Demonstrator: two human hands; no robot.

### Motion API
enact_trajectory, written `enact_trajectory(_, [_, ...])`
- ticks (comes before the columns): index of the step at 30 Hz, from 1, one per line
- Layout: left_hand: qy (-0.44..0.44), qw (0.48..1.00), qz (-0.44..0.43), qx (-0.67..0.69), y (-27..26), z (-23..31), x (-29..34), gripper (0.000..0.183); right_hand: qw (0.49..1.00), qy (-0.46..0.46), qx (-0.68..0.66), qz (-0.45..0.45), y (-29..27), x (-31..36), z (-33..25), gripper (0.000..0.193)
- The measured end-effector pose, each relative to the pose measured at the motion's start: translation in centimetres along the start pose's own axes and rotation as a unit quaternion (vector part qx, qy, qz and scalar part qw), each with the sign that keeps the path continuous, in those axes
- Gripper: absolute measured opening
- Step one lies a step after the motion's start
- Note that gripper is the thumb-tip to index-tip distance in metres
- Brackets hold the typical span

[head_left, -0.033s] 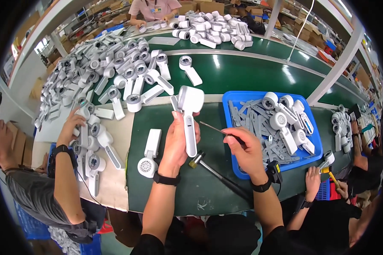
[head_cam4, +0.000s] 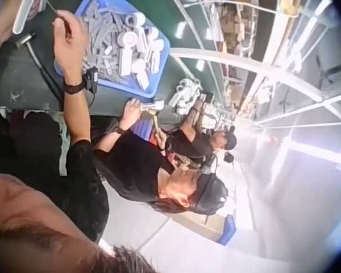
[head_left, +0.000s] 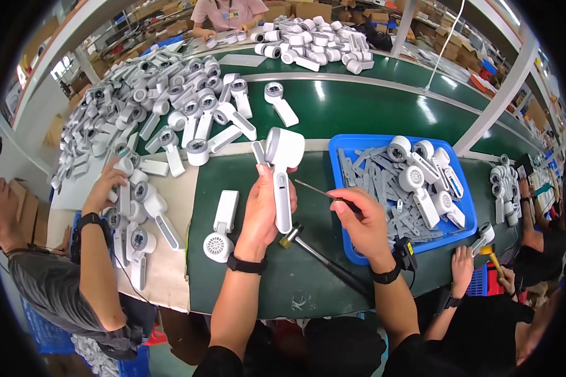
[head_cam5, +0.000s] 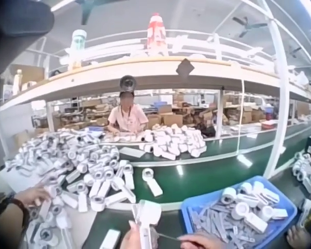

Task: The person picks up a fan handle and a grey plastic strip, fits the strip into the handle, and taps it into place with a mallet. They then attach a fan head to the handle and use a screwdriver to secure the components together.

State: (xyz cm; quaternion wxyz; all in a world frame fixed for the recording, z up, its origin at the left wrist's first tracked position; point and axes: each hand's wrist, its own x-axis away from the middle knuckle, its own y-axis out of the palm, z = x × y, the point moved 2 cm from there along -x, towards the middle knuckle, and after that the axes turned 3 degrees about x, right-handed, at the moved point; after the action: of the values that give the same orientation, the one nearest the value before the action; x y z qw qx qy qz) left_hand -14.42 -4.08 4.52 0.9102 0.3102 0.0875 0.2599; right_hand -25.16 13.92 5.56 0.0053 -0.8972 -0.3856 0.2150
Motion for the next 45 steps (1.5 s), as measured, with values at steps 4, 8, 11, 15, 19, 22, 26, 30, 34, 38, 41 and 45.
enact_trajectory(4, [-0.044, 0.999, 0.016, -0.026, 0.4, -0.3, 0.3, 0.07, 0.999, -0.016, 0.035, 0.003, 0.3, 0.0, 0.6, 0.017])
enact_trajectory(8, [-0.062, 0.998, -0.003, -0.022, 0.3, -0.4, 0.5, 0.073, 0.998, -0.012, 0.06, -0.01, 0.3, 0.2, 0.1, 0.017])
enact_trajectory(11, [-0.072, 0.997, -0.018, -0.021, 0.3, -0.4, 0.7, 0.074, 0.997, -0.018, 0.076, -0.013, 0.4, 0.2, 0.0, 0.017])
enact_trajectory(15, [-0.089, 0.995, -0.01, -0.049, 0.8, -0.3, 0.9, 0.074, 0.991, -0.077, 0.112, -0.003, 0.3, 0.1, -0.2, 0.018])
enact_trajectory(19, [-0.105, 0.991, -0.017, -0.079, 0.8, -0.3, 0.9, 0.076, 0.992, -0.07, 0.104, 0.005, 0.4, 0.1, -0.2, 0.019])
enact_trajectory(22, [-0.132, 0.985, -0.026, -0.11, 0.7, -0.2, 0.9, 0.073, 0.993, -0.006, 0.103, -0.057, 0.0, 0.3, -0.3, 0.016])
enact_trajectory(26, [-0.097, 0.97, 0.052, -0.215, 1.0, -0.8, 1.1, 0.071, 0.984, -0.044, 0.165, -0.041, 0.0, 0.5, -0.4, 0.016])
enact_trajectory(30, [-0.12, 0.982, 0.038, -0.144, 0.6, -0.9, 1.2, 0.07, 0.991, -0.039, 0.129, -0.028, 0.3, 0.5, -0.4, 0.017])
enact_trajectory(34, [-0.195, 0.977, -0.025, -0.087, 1.0, -1.4, 1.4, 0.069, 0.999, 0.023, -0.01, -0.04, 0.1, 0.5, 0.8, 0.018])
enact_trajectory(38, [-0.131, 0.985, 0.069, -0.091, 0.6, -1.5, 1.2, 0.076, 0.999, 0.01, -0.037, -0.005, -0.2, 0.3, 1.2, 0.019])
enact_trajectory(41, [-0.043, 0.996, -0.072, 0.03, -1.7, -1.5, 0.6, 0.038, 1.0, 0.02, 0.015, -0.005, -0.9, 0.2, 0.8, 0.019])
enact_trajectory(45, [-0.07, 0.99, -0.109, 0.062, -1.4, -0.7, 1.2, 0.048, 1.0, 0.002, 0.022, -0.006, -0.6, 0.2, 0.9, 0.018])
